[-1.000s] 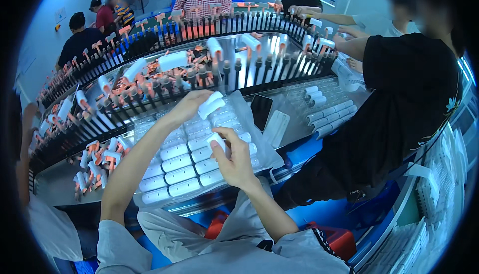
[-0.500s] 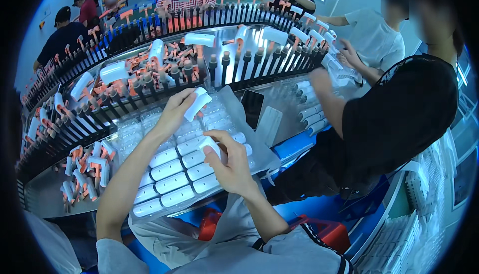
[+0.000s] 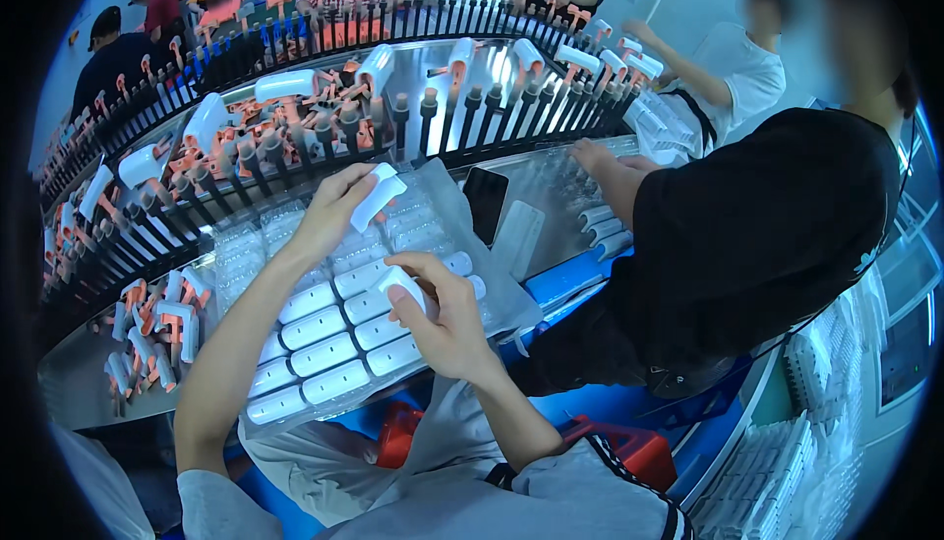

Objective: Placing toy gun components into plastic blister trays on an assembly line.

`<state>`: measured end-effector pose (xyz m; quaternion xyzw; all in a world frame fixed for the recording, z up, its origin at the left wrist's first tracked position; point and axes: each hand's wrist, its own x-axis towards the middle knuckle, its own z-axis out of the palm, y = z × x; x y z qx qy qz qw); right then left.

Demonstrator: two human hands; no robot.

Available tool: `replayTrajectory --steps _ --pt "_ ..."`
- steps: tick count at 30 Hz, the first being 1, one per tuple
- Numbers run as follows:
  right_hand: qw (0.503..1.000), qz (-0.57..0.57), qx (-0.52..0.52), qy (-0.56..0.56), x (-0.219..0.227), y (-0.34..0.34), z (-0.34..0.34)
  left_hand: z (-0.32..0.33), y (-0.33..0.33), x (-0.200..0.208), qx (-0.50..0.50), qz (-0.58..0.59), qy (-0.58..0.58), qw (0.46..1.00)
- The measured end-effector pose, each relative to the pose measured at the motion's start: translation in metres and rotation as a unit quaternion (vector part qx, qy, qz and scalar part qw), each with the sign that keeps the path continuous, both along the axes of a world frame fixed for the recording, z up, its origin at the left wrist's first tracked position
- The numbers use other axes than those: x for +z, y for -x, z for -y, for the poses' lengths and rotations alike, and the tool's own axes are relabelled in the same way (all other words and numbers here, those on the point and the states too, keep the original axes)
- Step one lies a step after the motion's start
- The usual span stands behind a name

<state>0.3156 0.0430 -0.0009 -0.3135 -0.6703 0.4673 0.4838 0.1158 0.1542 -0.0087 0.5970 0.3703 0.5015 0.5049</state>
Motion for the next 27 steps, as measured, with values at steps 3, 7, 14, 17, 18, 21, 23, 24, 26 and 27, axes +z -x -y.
replayTrajectory --steps 3,7,14,17,18,21,23,24,26,27 --pt "1.0 -0.011 -0.001 0.015 -0.0003 -0.0001 0.0008 0.0004 -0.0004 0.0013 0.001 -0.002 0.004 1.0" --pt "1.0 -0.005 0.007 0.008 -0.0013 -0.0017 0.0001 0.0005 0.0001 0.0001 0.002 -0.004 -0.002 1.0" --pt "1.0 -0.005 0.011 0.003 -0.0012 -0.0014 0.0005 0.0002 0.0012 -0.0007 0.004 -0.007 -0.002 1.0" --pt "1.0 -0.009 0.004 0.003 -0.0013 -0.0007 0.0006 -0.0007 0.0007 -0.0011 0.004 -0.017 -0.004 1.0" --pt "1.0 -0.009 0.004 0.003 -0.0004 -0.0003 0.0007 -0.0009 0.001 -0.0007 0.001 -0.014 -0.002 1.0" --pt "1.0 -0.005 0.004 -0.004 0.002 0.0005 0.0013 -0.0015 0.0031 -0.0001 -0.003 -0.005 0.01 1.0" --pt "1.0 -0.003 0.002 0.0 0.0026 0.0009 0.002 -0.0013 0.0032 -0.0001 -0.003 0.001 0.02 1.0" --pt "1.0 -0.003 0.002 0.0 0.0027 0.0008 0.0022 -0.0006 0.0025 -0.0004 -0.002 -0.001 0.007 1.0" --pt "1.0 -0.004 0.003 0.005 0.0017 0.0003 0.0018 -0.0004 0.0015 -0.0009 0.0 -0.003 -0.005 1.0" --pt "1.0 -0.004 0.004 0.005 0.001 0.0001 0.0015 -0.0006 0.0012 -0.0011 0.0 0.0 -0.006 1.0"
